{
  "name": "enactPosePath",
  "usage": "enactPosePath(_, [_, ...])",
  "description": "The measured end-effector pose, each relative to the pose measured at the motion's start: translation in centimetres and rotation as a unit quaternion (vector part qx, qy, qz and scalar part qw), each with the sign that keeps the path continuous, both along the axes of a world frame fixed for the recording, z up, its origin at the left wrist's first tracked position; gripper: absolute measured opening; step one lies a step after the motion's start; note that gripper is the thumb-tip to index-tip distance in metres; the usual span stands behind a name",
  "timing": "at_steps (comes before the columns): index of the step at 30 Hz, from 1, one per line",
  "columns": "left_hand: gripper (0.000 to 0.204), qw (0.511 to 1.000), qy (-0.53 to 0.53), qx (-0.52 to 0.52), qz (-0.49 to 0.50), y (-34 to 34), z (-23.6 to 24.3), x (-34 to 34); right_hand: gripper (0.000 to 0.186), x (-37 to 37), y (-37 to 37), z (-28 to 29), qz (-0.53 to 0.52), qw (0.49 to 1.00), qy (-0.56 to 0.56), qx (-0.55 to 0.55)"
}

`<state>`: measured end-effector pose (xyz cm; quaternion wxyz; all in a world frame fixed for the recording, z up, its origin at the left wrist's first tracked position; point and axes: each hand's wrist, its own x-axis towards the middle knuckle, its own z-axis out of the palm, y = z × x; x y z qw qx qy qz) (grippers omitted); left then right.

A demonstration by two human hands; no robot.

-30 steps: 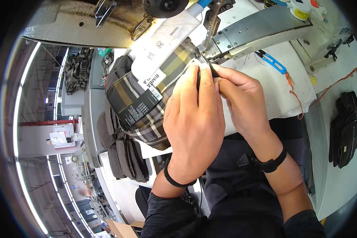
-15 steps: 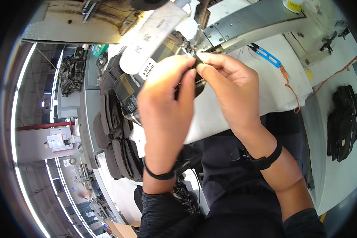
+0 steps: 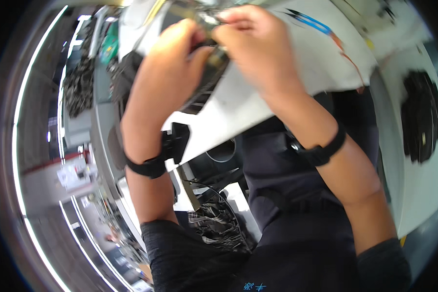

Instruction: Sewing the lining and zipper assembly into a plaid fabric cosmetic bag using an industrial sewing machine.

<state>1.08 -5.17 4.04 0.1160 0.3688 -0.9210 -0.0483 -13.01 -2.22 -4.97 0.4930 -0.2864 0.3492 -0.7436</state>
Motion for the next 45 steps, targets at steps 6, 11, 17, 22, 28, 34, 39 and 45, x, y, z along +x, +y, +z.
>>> enactPosePath(6, [0.016, 0.991, 0.021, -0.075, 0.110, 0.8, -1.8, -0.1, 0.027, 4.5, -1.5, -1.1, -0.204, 0.965, 0.165, -0.002])
enactPosePath(11, [0.024, 0.945, -0.011, -0.318, 0.075, -1.2, -3.6, 0.2, 0.027, 3.0, 0.0, -1.9, -0.153, 0.971, 0.184, -0.019])
enactPosePath(17, [0.024, 0.946, -0.053, -0.317, -0.041, -2.5, -0.6, 2.0, 0.031, -1.8, 2.8, -1.1, -0.025, 0.963, 0.269, -0.022])
enactPosePath(22, [0.040, 0.927, -0.120, -0.287, -0.208, -2.8, 2.8, 2.1, 0.029, -1.9, 3.0, -0.6, 0.063, 0.981, 0.185, -0.006])
enactPosePath(28, [0.041, 0.934, -0.125, -0.262, -0.210, -2.6, 3.2, 1.8, 0.036, -1.5, 2.7, -0.6, 0.086, 0.981, 0.172, 0.023])
enactPosePath(34, [0.025, 0.985, -0.052, -0.108, -0.124, -1.9, 2.9, 0.7, 0.037, -1.2, 2.8, -1.3, 0.084, 0.991, 0.101, 0.005])
enactPosePath(39, [0.023, 0.994, -0.046, -0.082, -0.060, -0.8, 2.4, 0.0, 0.036, -1.3, 2.3, -1.1, 0.084, 0.993, 0.087, 0.004])
enactPosePath(45, [0.017, 0.993, 0.034, -0.092, 0.059, 0.8, 0.8, -1.2, 0.031, -1.4, 1.6, -1.1, 0.073, 0.992, 0.099, 0.008])
